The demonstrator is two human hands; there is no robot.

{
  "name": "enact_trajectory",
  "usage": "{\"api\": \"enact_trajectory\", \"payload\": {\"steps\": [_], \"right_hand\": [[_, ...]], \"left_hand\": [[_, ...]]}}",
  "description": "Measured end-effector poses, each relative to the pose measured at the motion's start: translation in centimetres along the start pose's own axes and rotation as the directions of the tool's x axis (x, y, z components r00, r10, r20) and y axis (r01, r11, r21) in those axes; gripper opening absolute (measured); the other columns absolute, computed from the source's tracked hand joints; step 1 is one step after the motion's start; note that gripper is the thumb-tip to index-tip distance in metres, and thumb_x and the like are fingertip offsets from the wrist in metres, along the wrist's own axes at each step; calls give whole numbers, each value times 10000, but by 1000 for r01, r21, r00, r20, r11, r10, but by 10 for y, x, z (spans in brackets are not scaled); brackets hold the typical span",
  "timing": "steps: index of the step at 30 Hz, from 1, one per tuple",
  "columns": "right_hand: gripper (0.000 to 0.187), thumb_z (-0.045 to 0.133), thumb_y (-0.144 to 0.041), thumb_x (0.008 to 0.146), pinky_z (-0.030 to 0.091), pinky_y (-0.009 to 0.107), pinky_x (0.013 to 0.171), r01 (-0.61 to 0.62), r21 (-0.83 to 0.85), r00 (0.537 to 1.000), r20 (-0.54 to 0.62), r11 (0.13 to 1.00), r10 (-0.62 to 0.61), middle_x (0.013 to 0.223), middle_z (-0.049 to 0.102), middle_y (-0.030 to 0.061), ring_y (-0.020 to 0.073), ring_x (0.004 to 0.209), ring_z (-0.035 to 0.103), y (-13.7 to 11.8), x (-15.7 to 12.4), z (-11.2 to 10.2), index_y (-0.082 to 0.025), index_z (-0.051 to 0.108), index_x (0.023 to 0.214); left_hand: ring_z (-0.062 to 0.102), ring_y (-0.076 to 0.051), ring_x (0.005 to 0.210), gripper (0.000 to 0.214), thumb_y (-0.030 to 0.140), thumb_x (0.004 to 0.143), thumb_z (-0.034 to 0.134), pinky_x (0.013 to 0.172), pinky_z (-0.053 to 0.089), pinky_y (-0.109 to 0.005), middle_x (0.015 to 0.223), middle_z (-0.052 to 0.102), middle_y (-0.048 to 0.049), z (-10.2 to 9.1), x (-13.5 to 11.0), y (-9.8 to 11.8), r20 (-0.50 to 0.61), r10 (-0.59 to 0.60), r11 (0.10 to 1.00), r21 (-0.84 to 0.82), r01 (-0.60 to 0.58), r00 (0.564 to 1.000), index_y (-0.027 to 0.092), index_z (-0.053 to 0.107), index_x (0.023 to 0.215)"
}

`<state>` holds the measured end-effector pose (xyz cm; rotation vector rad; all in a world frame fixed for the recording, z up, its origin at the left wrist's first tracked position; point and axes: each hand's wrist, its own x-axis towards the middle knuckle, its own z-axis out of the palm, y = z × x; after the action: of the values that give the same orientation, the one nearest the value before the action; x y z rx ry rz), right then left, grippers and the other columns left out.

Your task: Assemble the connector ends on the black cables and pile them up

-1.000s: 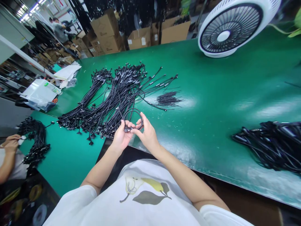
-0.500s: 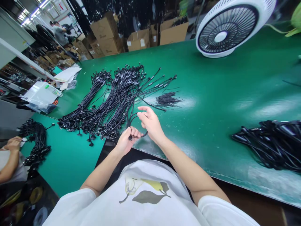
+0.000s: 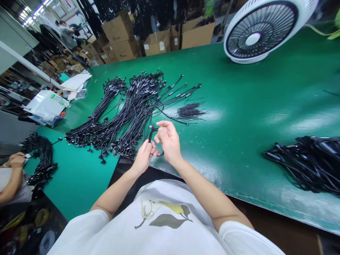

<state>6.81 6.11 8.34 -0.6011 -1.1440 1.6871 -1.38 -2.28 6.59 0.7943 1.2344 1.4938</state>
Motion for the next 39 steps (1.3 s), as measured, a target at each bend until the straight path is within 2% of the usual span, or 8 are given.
{"api": "enact_trajectory", "payload": {"steps": [6,12,16,20,24,27,33,39], "right_hand": [[362,426,-563,927,495,307,680,321,-351,947,121,880,-298,853,555,30,176,791,589,-2,-24,-5,-259,575,1057],[333,659,-521,809,419,267,569,369,-484,924,284,794,-256,652,383,-49,115,564,430,-14,-30,-12,-253,602,999],[237,616,-454,859,465,295,670,395,-631,913,192,668,-359,899,533,34,135,707,499,-25,-24,-31,-239,636,955],[591,607,-596,800,493,354,859,188,-540,980,50,820,-192,1204,534,103,200,1003,573,-10,-24,-51,-250,492,1265],[484,656,-583,750,519,362,792,-211,-403,951,125,890,281,882,648,58,205,855,635,15,-28,-44,-199,597,1040],[425,601,-609,790,514,303,666,-342,-241,906,171,908,386,602,566,-2,163,668,614,20,-25,-36,-192,562,715],[639,481,-804,738,217,215,319,-386,-226,836,323,894,443,779,653,33,38,388,333,15,-13,-47,-183,437,590],[669,439,-799,768,223,221,343,-402,-329,821,283,854,495,675,607,43,62,424,375,15,-2,-49,-180,404,518]], "left_hand": [[497,-144,689,227,390,907,484,706,433,-293,749,503,2,-7,-3,10,257,-48,788,604,-122,965,175,506,977],[549,-178,712,223,354,814,616,693,432,-295,758,567,-17,-20,-11,-13,425,-277,685,717,-133,862,164,570,921],[505,-134,644,206,361,828,590,663,416,-264,672,505,28,-24,-11,-26,321,-294,764,645,20,900,162,558,866],[484,-111,601,233,392,840,558,626,418,-249,660,485,39,-24,1,-23,57,-221,838,523,160,974,161,528,828],[602,-203,895,291,312,782,637,842,464,-321,881,625,-37,-9,5,-24,180,-156,863,503,45,971,155,599,1024],[551,-266,1137,439,299,729,711,997,411,-382,1089,637,-92,1,3,-26,211,-147,912,408,50,966,173,593,1132],[625,-151,704,408,402,735,748,824,515,-399,773,611,-26,-1,-6,-17,480,-515,815,16,580,710,164,559,1008],[571,-112,682,490,553,748,689,603,463,-242,833,561,-36,6,-5,-15,431,-525,731,-214,648,734,127,584,966]]}}
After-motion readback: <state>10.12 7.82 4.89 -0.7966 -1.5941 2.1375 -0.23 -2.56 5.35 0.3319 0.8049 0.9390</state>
